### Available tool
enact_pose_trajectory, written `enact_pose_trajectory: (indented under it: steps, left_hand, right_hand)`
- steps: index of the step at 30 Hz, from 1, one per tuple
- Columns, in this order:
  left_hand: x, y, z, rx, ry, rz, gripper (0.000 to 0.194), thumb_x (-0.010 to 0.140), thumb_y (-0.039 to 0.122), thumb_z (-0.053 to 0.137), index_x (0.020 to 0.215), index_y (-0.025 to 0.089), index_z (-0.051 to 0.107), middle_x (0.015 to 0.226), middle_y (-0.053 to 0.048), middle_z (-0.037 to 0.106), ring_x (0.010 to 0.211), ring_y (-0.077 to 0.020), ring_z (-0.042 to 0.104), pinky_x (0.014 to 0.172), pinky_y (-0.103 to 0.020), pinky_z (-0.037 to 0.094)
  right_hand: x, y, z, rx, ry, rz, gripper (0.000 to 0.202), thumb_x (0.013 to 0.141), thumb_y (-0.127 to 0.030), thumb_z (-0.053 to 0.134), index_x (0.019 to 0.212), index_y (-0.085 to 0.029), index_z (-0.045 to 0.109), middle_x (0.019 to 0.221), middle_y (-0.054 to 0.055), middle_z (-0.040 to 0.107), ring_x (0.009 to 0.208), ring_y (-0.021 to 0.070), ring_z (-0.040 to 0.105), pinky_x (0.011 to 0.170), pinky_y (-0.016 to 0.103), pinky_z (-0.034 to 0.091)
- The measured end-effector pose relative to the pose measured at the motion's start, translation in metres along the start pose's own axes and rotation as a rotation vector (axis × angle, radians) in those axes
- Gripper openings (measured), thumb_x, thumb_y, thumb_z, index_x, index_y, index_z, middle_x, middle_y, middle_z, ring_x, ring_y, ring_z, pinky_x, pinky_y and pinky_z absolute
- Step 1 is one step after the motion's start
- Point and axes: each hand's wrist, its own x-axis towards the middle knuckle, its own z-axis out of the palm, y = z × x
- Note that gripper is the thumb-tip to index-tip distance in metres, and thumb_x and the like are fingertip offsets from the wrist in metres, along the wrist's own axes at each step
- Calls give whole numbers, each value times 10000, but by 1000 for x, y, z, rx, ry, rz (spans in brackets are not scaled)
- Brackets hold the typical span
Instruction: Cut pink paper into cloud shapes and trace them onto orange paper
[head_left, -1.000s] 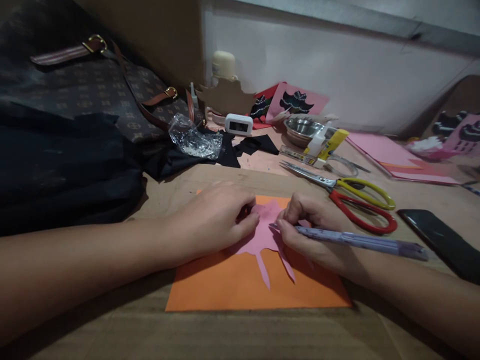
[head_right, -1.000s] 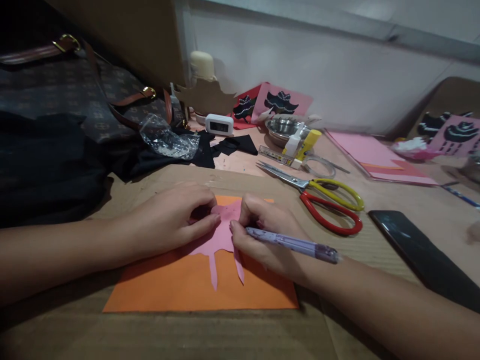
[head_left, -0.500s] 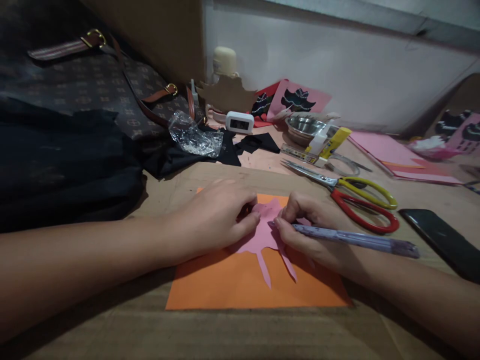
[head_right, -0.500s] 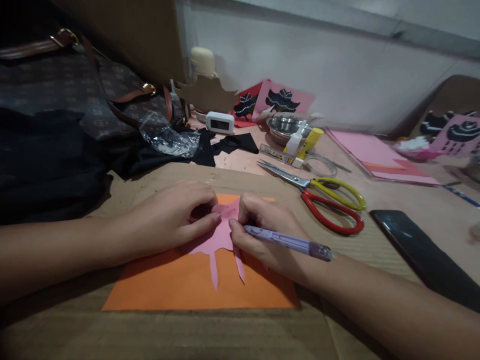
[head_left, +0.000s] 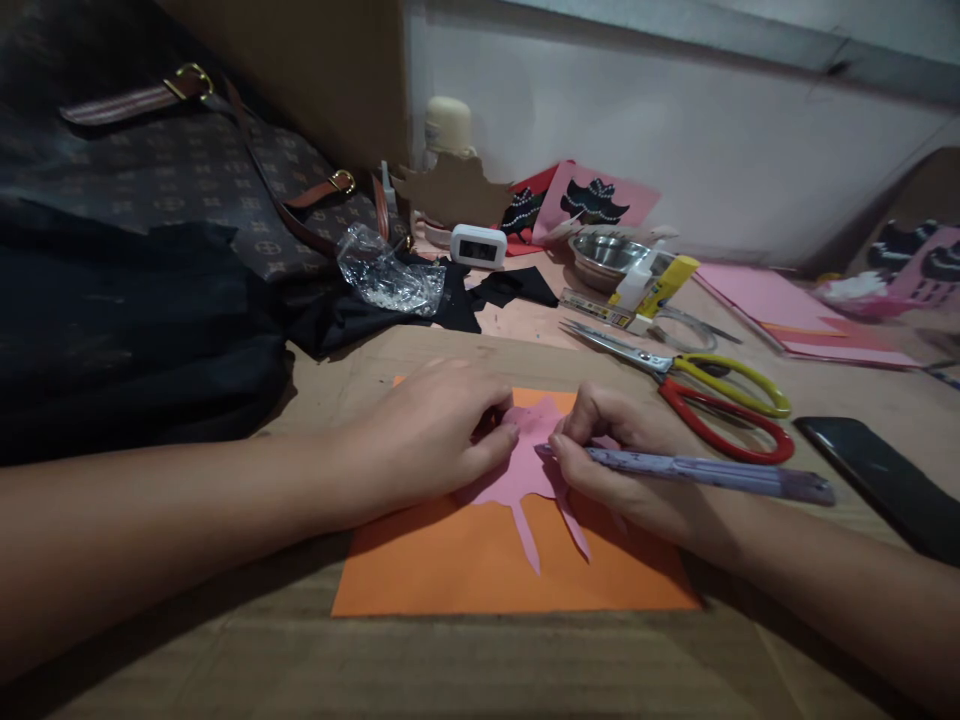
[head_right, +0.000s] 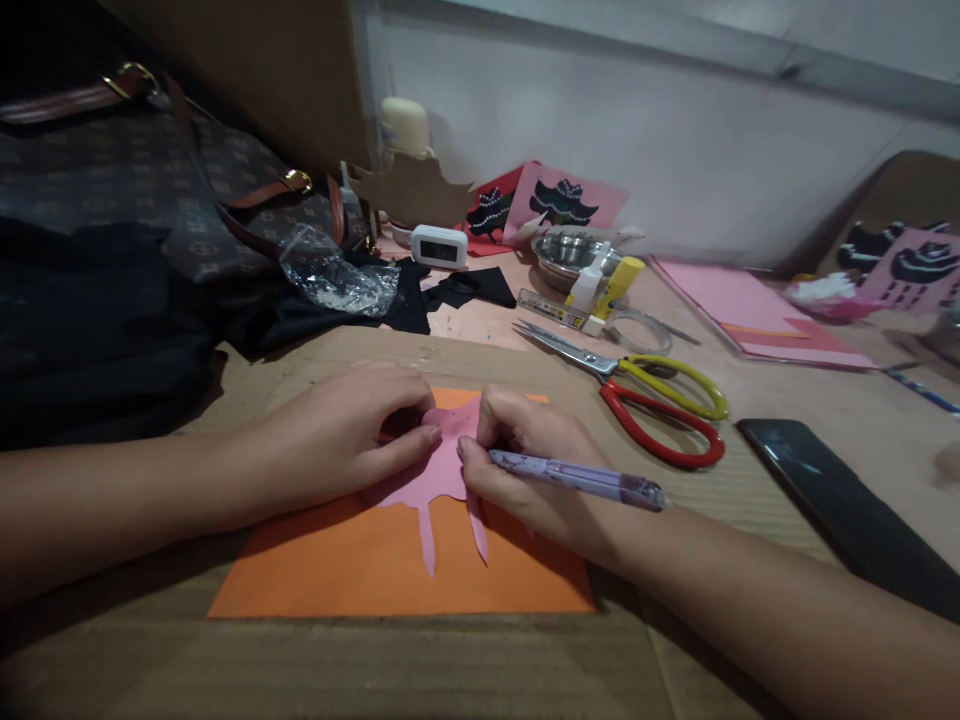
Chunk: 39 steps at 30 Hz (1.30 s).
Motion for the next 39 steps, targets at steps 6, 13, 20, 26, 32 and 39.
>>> enact_pose_trajectory:
  steps: [6,13,20,26,32,39]
  left_hand:
    - [-2,-1,0,-7,10,20,190,903,294,518,765,191,600,761,-22,639,706,-179,524,623,-308,328]
    - [3,-3,-5,-13,15,-1,184,904,275,517,793,177,626,804,-37,667,707,-175,552,613,-297,345]
    - [3,-5,-4,8,31,8,183,901,275,518,795,173,626,797,-37,661,701,-173,544,610,-295,349]
    - [2,-4,-4,15,34,15,199,900,268,517,742,177,598,761,-28,648,684,-168,537,594,-292,338]
    - [3,-4,-4,22,37,15,205,896,270,522,723,178,584,738,-23,635,666,-162,523,587,-290,328]
    - [3,-3,-5,22,38,24,205,896,259,525,717,179,584,729,-18,627,664,-160,513,593,-288,326]
  right_hand:
    - [-4,6,-1,-7,45,-26,240,869,-199,588,695,-235,427,574,-61,451,501,105,387,466,266,281]
    - [-11,8,-3,10,43,-80,267,855,-189,590,678,-243,397,636,-22,536,582,146,502,536,296,365]
    - [-10,7,-1,-27,-36,-42,234,829,-159,587,666,-224,432,636,-25,568,554,116,505,505,253,369]
    - [-12,4,2,-11,-45,22,241,848,-176,583,662,-229,438,587,-43,558,497,109,516,470,244,370]
    - [-8,2,-1,-31,-29,-45,221,846,-189,578,675,-228,445,612,-26,584,525,121,517,476,250,375]
    - [-10,0,-3,6,-87,17,229,843,-174,562,667,-236,429,586,-37,551,505,120,499,460,250,351]
